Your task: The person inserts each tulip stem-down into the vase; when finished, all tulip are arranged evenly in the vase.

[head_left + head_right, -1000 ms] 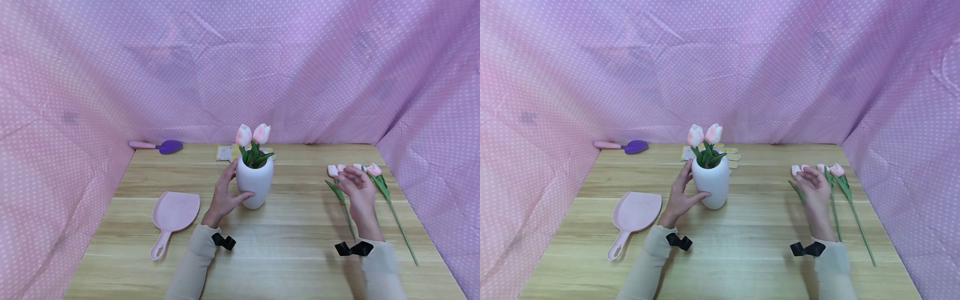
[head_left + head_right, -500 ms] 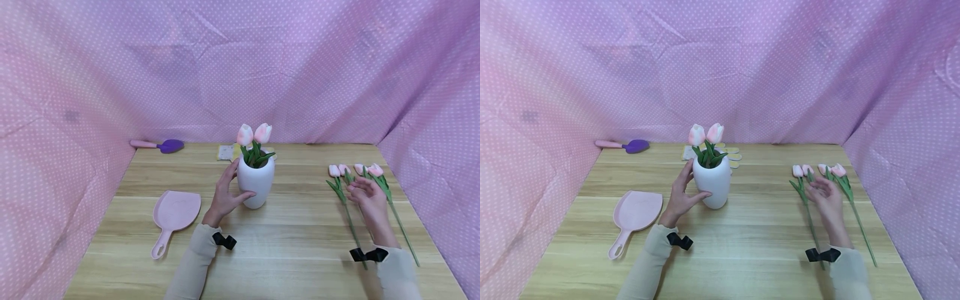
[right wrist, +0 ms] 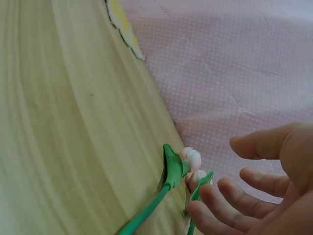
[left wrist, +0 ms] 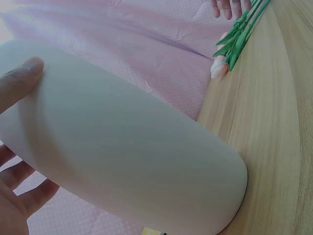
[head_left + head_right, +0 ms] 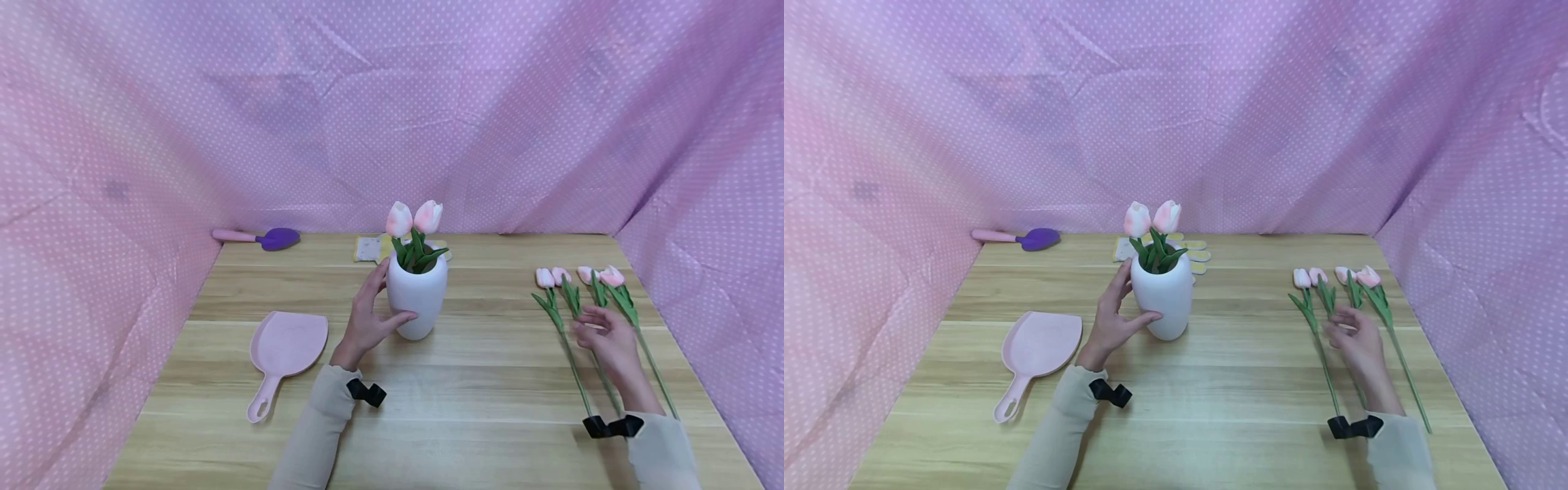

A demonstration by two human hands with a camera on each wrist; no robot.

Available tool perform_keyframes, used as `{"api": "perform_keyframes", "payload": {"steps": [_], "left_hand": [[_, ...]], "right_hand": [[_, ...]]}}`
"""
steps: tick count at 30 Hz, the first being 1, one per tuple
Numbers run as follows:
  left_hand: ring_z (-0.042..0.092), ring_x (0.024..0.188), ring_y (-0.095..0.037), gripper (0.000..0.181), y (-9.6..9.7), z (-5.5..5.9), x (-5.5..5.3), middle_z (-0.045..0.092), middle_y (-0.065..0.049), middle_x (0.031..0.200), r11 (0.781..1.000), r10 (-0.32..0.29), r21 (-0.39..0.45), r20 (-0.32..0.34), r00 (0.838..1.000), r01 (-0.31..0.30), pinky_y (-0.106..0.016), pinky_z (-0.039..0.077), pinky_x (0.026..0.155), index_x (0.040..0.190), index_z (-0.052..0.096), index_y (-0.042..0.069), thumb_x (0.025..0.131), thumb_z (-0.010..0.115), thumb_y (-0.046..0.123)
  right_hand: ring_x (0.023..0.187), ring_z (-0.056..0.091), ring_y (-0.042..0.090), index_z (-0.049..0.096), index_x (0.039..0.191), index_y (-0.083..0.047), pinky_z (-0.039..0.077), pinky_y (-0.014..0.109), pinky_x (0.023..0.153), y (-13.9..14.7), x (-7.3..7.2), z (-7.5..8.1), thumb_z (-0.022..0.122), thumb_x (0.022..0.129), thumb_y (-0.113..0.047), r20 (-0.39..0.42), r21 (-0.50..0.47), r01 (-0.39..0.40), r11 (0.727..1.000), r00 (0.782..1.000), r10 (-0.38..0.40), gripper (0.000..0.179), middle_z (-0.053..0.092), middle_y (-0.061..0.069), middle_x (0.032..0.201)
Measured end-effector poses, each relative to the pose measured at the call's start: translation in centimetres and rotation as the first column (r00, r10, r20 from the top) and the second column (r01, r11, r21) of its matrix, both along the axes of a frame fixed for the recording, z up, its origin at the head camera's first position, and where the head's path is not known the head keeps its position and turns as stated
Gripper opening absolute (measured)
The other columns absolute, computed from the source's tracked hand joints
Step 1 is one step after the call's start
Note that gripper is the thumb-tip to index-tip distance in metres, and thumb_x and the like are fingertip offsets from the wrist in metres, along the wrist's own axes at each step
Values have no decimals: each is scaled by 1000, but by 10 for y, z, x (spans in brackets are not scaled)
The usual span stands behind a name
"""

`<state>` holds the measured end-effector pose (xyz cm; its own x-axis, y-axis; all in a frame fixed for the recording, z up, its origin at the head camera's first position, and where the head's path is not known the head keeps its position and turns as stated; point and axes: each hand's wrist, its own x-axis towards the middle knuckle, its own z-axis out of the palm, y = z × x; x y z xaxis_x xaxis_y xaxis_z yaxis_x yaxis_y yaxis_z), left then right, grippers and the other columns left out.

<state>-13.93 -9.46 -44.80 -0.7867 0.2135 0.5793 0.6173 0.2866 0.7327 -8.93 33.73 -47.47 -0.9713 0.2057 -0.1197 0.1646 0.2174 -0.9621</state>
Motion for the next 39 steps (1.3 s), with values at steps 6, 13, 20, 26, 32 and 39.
{"api": "perform_keyframes", "payload": {"steps": [6, 13, 20, 26, 32, 39], "left_hand": [[48, 137, -42, 102, 1, 0, 0, 44, -27, 152, 1000, 3, 4, -4, 1000, -3, -54, 54, 104, 151, 33, -4, 68, 90, 0], [48, 137, -42, 103, 1, -1, -1, 43, -29, 151, 1000, -4, 5, -4, 1000, 4, -54, 54, 104, 153, 32, -1, 68, 90, 0], [48, 137, -41, 103, 0, -2, -1, 44, -24, 152, 1000, -4, -3, -5, 1000, 4, -54, 54, 105, 152, 32, -4, 68, 90, 1], [48, 137, -41, 104, 0, -1, -1, 44, -25, 152, 1000, 1, -4, -10, 1000, -1, -55, 54, 105, 153, 31, 0, 68, 91, 1], [49, 137, -41, 104, 0, -1, -1, 44, -25, 152, 1000, 1, -5, -8, 1000, -1, -54, 54, 105, 154, 31, 1, 68, 90, 1], [49, 137, -40, 105, 0, -1, 0, 45, -22, 153, 1000, 9, -7, -5, 1000, -9, -54, 54, 105, 154, 32, 3, 68, 91, 1]], "right_hand": [[82, 59, -13, 44, 135, 8, 59, 16, 65, 1, 2, -6, 64, 96, -8, 61, 168, -72, 983, 996, 62, 46, 58, -29, 92], [81, 51, -19, 42, 141, 10, 60, 19, 64, -3, 4, -8, 65, 96, -12, 141, 391, -146, 909, 985, 97, 55, 64, 25, 117], [107, 66, 43, 41, 140, 14, 57, 20, 70, -5, 5, -8, 68, 94, -19, 180, 548, -216, 808, 974, 139, 63, 60, 34, 122], [108, 64, 49, 43, 137, 18, 58, 55, 89, -7, 2, -8, 67, 92, -18, 207, 607, -266, 749, 963, 175, 63, 63, 36, 118], [106, 62, 50, 44, 136, 19, 56, 59, 87, -8, -3, -7, 68, 90, -20, 268, 651, -315, 691, 947, 179, 65, 62, 38, 118], [78, 57, 33, 57, 121, 15, 49, 40, 64, -11, -10, -8, 69, 88, -20, 285, 708, -354, 611, 935, 212, 50, 63, 24, 87]]}}
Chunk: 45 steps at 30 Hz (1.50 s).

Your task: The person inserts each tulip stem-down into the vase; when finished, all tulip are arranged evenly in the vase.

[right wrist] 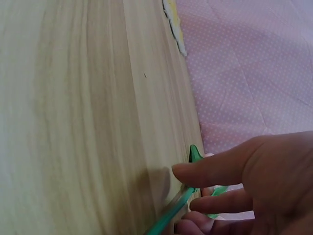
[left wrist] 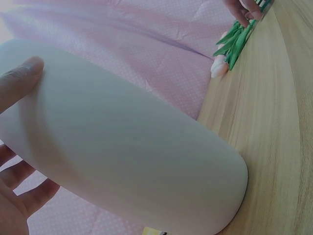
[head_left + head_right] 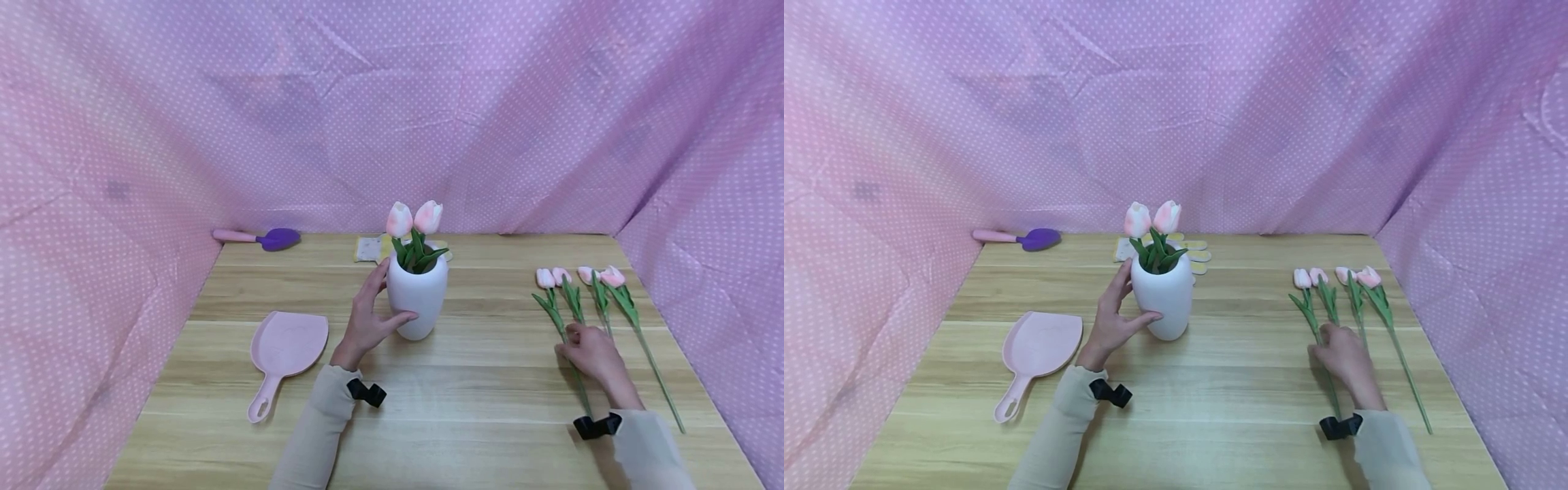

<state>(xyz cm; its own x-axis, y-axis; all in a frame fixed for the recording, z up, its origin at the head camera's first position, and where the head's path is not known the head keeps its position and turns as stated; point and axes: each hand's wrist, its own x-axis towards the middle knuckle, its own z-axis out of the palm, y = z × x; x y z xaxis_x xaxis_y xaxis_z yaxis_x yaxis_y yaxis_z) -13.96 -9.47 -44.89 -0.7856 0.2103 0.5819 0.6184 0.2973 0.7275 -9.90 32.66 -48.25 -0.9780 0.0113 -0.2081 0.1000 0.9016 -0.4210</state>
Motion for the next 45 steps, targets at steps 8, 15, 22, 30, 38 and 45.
{"api": "perform_keyframes", "payload": {"steps": [8, 15, 22, 30, 38, 45], "left_hand": [[49, 136, -40, 105, 0, 0, 1, 45, -22, 153, 1000, 1, -4, -4, 1000, -1, -52, 54, 105, 154, 31, 3, 67, 90, 1], [49, 137, -40, 106, 0, -1, 1, 45, -21, 153, 1000, -3, 3, -4, 1000, 3, -52, 54, 105, 155, 31, 6, 68, 91, 1], [49, 137, -40, 107, 0, -1, 0, 45, -21, 153, 1000, -2, 5, -9, 1000, 2, -53, 54, 105, 155, 31, 6, 67, 91, 1], [49, 136, -41, 107, 0, -2, 0, 45, -22, 153, 1000, 0, -1, -14, 1000, 0, -54, 54, 104, 155, 31, 6, 67, 91, 0], [48, 137, -41, 106, 0, -1, 0, 44, -22, 153, 1000, 0, -3, -10, 1000, 0, -53, 54, 104, 155, 31, 5, 67, 90, 0], [48, 137, -40, 106, 0, -2, 0, 44, -22, 153, 1000, 6, -8, -5, 1000, -6, -53, 54, 105, 155, 30, 6, 67, 90, 0]], "right_hand": [[84, 60, 36, 60, 122, 14, 51, 49, 72, -7, -3, -1, 67, 86, -10, -33, 60, 17, 998, 999, -15, 43, 67, 22, 91], [79, 56, 30, 62, 118, 13, 50, 46, 70, -6, -3, -2, 67, 84, -7, -49, 42, 27, 999, 998, -25, 40, 64, 14, 84], [72, 61, 20, 60, 120, 17, 49, 29, 60, -4, -3, -2, 65, 83, -3, -34, -36, 25, 999, 999, -26, 43, 68, 19, 87], [61, 62, 9, 51, 128, 21, 58, 27, 52, -2, -1, 0, 61, 89, -2, 118, -307, 129, 943, 988, -97, 46, 68, 20, 93], [74, 65, -1, 32, 140, 24, 63, 25, 61, 2, 1, -1, 58, 95, 0, 296, -585, 267, 766, 949, -105, 57, 69, -13, 86], [81, 72, 2, 16, 144, 25, 64, 25, 70, 2, 2, -5, 54, 99, 0, 359, -748, 316, 583, 932, -45, 64, 73, -15, 87]]}}
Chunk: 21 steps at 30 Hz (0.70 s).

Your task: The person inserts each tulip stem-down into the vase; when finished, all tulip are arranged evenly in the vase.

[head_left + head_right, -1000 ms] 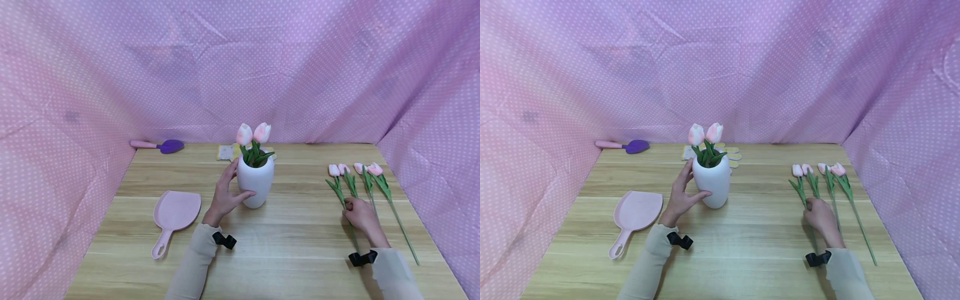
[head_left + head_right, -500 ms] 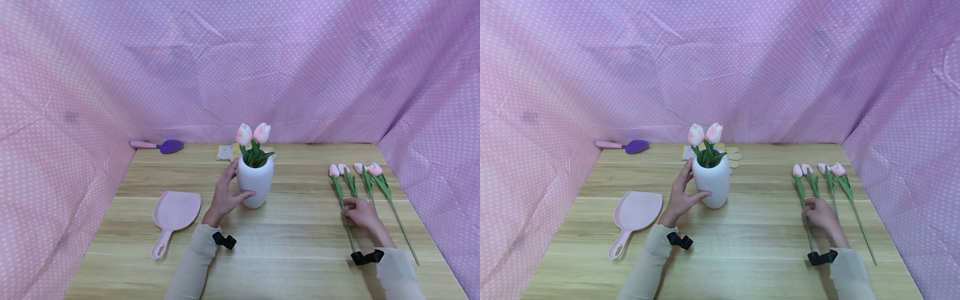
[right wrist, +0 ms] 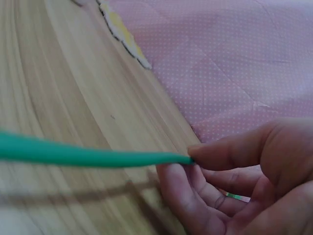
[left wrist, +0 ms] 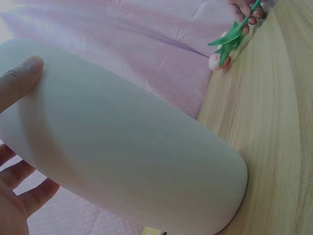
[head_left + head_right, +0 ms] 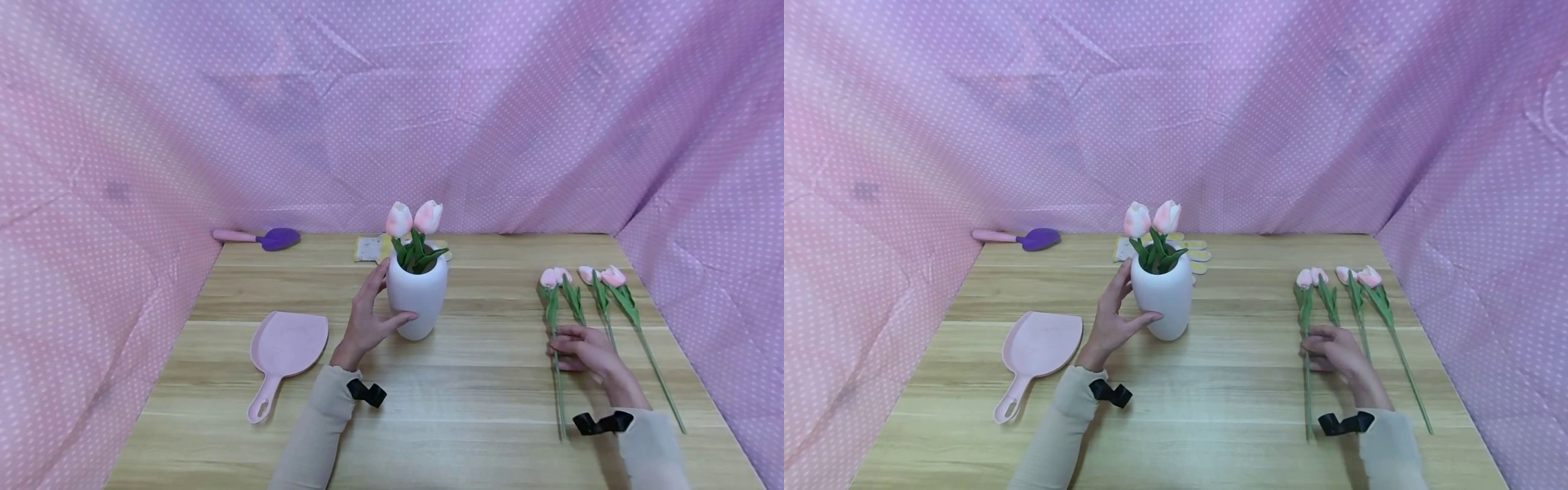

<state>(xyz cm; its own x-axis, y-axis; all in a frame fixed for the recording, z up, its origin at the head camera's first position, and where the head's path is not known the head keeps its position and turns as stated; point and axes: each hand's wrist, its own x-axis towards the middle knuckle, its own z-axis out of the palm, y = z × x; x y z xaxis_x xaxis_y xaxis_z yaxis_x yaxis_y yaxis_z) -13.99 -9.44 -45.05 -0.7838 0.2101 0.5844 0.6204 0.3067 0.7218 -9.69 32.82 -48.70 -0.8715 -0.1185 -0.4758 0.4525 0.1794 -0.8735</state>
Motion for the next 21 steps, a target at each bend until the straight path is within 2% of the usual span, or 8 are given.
{"api": "perform_keyframes", "payload": {"steps": [2, 3, 5, 8, 11, 17, 21], "left_hand": [[48, 137, -40, 106, 0, 0, 0, 44, -22, 153, 1000, 1, 0, 1, 1000, -1, -53, 54, 105, 155, 30, 6, 68, 90, 0], [48, 137, -40, 106, 0, 0, 0, 44, -22, 153, 1000, 1, 0, 0, 1000, -1, -53, 54, 105, 155, 30, 6, 68, 90, 1], [48, 137, -40, 106, 0, 0, 0, 44, -22, 153, 1000, 1, 1, 0, 1000, -1, -54, 54, 105, 155, 30, 6, 68, 90, 1], [48, 137, -41, 107, 0, 0, 0, 44, -22, 153, 1000, 1, 1, -1, 1000, -1, -53, 54, 105, 155, 30, 6, 67, 90, 0], [48, 137, -41, 107, 0, 0, 1, 44, -22, 154, 1000, -1, -1, 1, 1000, 1, -52, 54, 105, 156, 30, 7, 67, 90, 0], [48, 138, -41, 106, 0, 1, 1, 44, -22, 154, 1000, -6, 3, 0, 1000, 6, -53, 54, 106, 155, 30, 4, 68, 90, 0], [48, 137, -40, 105, 0, 0, 0, 44, -22, 154, 1000, -11, 8, -1, 1000, 11, -53, 54, 105, 154, 31, 3, 68, 90, 0]], "right_hand": [[83, 72, 3, 17, 144, 24, 64, 25, 73, -1, 0, -2, 53, 99, -2, -3, -54, 0, 999, 1000, 0, 63, 73, -15, 89], [84, 72, 3, 23, 142, 23, 64, 26, 74, -1, 0, -2, 54, 100, -2, -3, -83, 5, 997, 1000, -6, 58, 73, -14, 90], [85, 72, 5, 40, 136, 13, 64, 26, 74, -3, 0, -4, 56, 100, -3, -8, -141, 21, 990, 1000, -22, 42, 73, -12, 92], [88, 72, 6, 60, 120, -9, 64, 27, 76, -3, 0, -5, 56, 100, -2, -30, -252, 26, 967, 999, -35, 21, 74, -10, 95], [92, 73, 8, 67, 110, -22, 64, 27, 77, -5, 1, -7, 52, 101, 1, -66, -380, 29, 925, 996, -59, 29, 74, -7, 99], [93, 73, 11, 67, 109, -19, 64, 27, 76, -14, 1, -6, 43, 103, 4, -155, -557, 8, 830, 981, -113, 34, 75, -4, 99], [93, 74, 13, 66, 110, -15, 64, 28, 76, -22, 1, -2, 39, 104, 7, -169, -632, 22, 774, 972, -165, 36, 76, -2, 97]]}}
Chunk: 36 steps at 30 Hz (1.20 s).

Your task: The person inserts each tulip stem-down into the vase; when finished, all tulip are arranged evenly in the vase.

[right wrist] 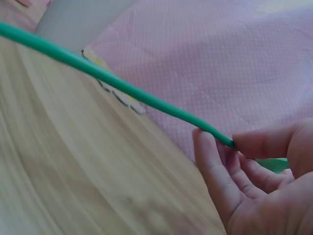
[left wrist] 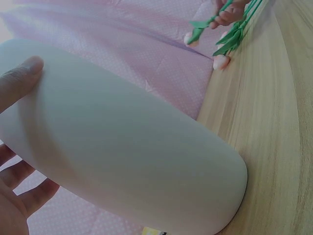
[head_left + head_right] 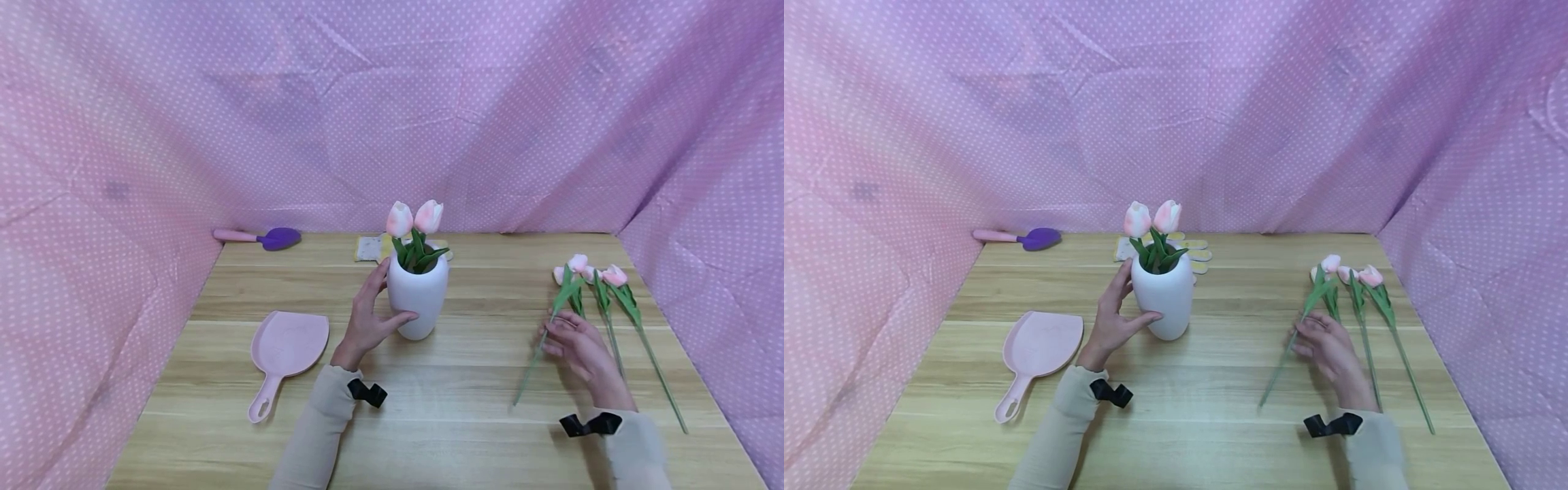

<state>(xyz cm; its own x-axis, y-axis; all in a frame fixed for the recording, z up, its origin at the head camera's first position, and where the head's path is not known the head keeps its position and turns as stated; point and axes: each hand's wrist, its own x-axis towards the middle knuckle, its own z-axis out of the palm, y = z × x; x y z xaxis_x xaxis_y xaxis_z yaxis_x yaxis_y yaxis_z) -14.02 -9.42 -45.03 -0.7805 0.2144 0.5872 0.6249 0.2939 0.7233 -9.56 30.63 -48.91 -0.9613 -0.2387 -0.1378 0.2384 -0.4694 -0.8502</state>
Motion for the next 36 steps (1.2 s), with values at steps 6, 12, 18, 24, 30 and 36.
{"api": "perform_keyframes", "payload": {"steps": [6, 12, 18, 24, 30, 36], "left_hand": [[48, 137, -41, 106, 0, -1, -1, 44, -22, 153, 1000, -4, 0, -7, 1000, 4, -54, 53, 105, 155, 30, 3, 67, 90, -1], [49, 136, -41, 105, 0, -1, -1, 44, -23, 152, 1000, -7, 1, -13, 1000, 7, -53, 54, 105, 153, 31, -2, 66, 91, -1], [50, 135, -41, 104, 0, -1, -2, 45, -23, 152, 1000, -8, 1, -19, 1000, 8, -53, 54, 105, 151, 32, -4, 65, 91, -1], [50, 135, -41, 105, -1, -1, -1, 45, -22, 152, 1000, -3, -3, -13, 1000, 3, -54, 54, 105, 153, 31, -1, 66, 91, 0], [49, 136, -40, 107, -1, -1, -1, 45, -21, 153, 1000, -4, 0, -8, 1000, 4, -54, 54, 105, 155, 30, 5, 67, 91, 0], [49, 136, -40, 107, -1, -2, -1, 45, -21, 153, 1000, -7, 2, -8, 1000, 7, -54, 54, 105, 155, 30, 4, 67, 91, 1]], "right_hand": [[92, 74, 17, 65, 112, -9, 65, 33, 78, -12, 0, 7, 40, 102, 11, -29, -123, 88, 989, 995, -92, 34, 75, 4, 94], [89, 74, 19, 66, 108, -5, 65, 32, 76, -20, -1, 13, 40, 101, 12, -47, -228, 180, 957, 980, -195, 32, 73, 7, 93], [90, 72, 20, 63, 107, -5, 65, 34, 77, -26, -1, 19, 45, 101, 8, -48, -269, 255, 929, 960, -277, 24, 72, 8, 94], [87, 72, 21, 63, 103, -3, 66, 35, 75, -34, -5, 29, 46, 100, 9, -60, -321, 302, 897, 939, -338, 20, 71, 9, 91], [82, 72, 24, 61, 95, -1, 66, 37, 70, -43, -12, 44, 46, 99, 12, -63, -392, 353, 850, 911, -407, 20, 70, 10, 93], [82, 71, 24, 60, 96, 0, 66, 37, 69, -52, -17, 61, 48, 98, 12, -51, -451, 389, 803, 887, -458, 17, 72, 12, 102]]}}
